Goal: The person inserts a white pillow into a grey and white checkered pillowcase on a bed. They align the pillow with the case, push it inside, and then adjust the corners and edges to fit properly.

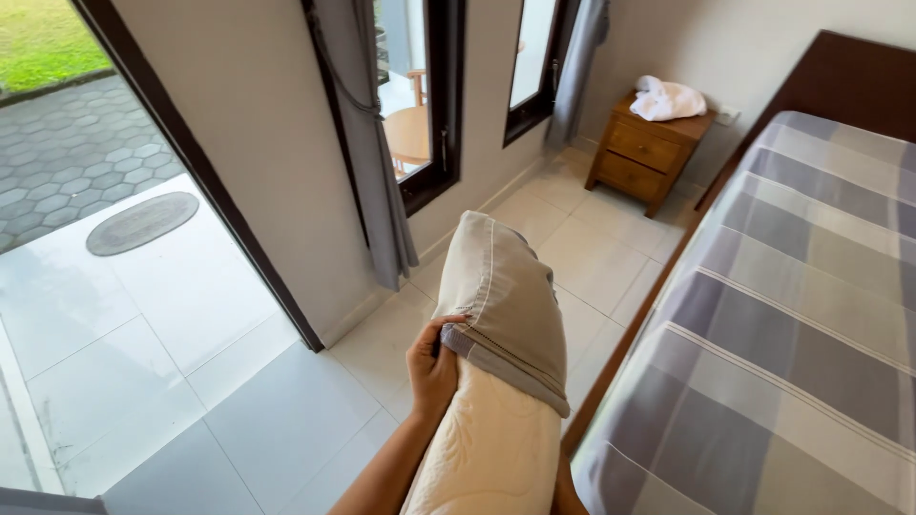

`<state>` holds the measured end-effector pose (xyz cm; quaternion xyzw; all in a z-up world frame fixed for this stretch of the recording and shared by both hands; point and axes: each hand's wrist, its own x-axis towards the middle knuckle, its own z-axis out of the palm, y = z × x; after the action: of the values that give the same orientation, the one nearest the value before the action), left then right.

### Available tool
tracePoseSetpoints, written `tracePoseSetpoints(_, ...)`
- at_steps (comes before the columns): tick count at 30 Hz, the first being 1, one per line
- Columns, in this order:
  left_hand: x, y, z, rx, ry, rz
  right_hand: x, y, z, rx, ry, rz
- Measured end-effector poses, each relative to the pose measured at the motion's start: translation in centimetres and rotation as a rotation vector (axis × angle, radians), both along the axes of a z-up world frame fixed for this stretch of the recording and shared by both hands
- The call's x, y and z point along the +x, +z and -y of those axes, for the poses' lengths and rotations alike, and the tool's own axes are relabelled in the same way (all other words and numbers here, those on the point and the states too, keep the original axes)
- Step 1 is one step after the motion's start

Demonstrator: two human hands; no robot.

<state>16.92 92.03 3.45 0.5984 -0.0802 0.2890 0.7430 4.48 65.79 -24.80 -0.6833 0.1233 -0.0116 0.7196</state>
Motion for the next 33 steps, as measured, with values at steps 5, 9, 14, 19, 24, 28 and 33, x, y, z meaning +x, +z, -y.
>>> tracePoseSetpoints(5, 5.7, 0.4, -5.4, -0.002, 0.055, 0.017, 15.9, 4.0, -10.0, 0.048, 0.032, 0.056)
tracePoseSetpoints(9, 11.3, -1.5, -9.1, 0.081, 0.111, -0.046, 23.5, 11.3, -18.9, -0.104, -0.022, 0.217)
tracePoseSetpoints(14, 14.8, -3.1, -12.7, 0.007, 0.056, -0.148, 25.4, 22.8, -25.6, -0.534, -0.118, 0.54)
tracePoseSetpoints(19, 19.2, -4.8, -16.6, -0.078, -0.051, -0.135, 29.8, 21.6, -29.7, -0.685, -0.137, 0.626)
tracePoseSetpoints(24, 23.4, -5.9, -22.9, -0.082, -0.101, -0.103, 33.6, 21.2, -35.5, -0.604, -0.131, 0.432)
tracePoseSetpoints(28, 25.1, -5.5, -30.2, 0.045, -0.086, -0.008, 32.7, 24.5, -44.3, -0.731, -0.158, 0.285)
tracePoseSetpoints(33, 24.8, -1.3, -41.6, 0.171, -0.241, 0.121, 30.8, 23.4, -53.9, -0.821, -0.376, 0.196)
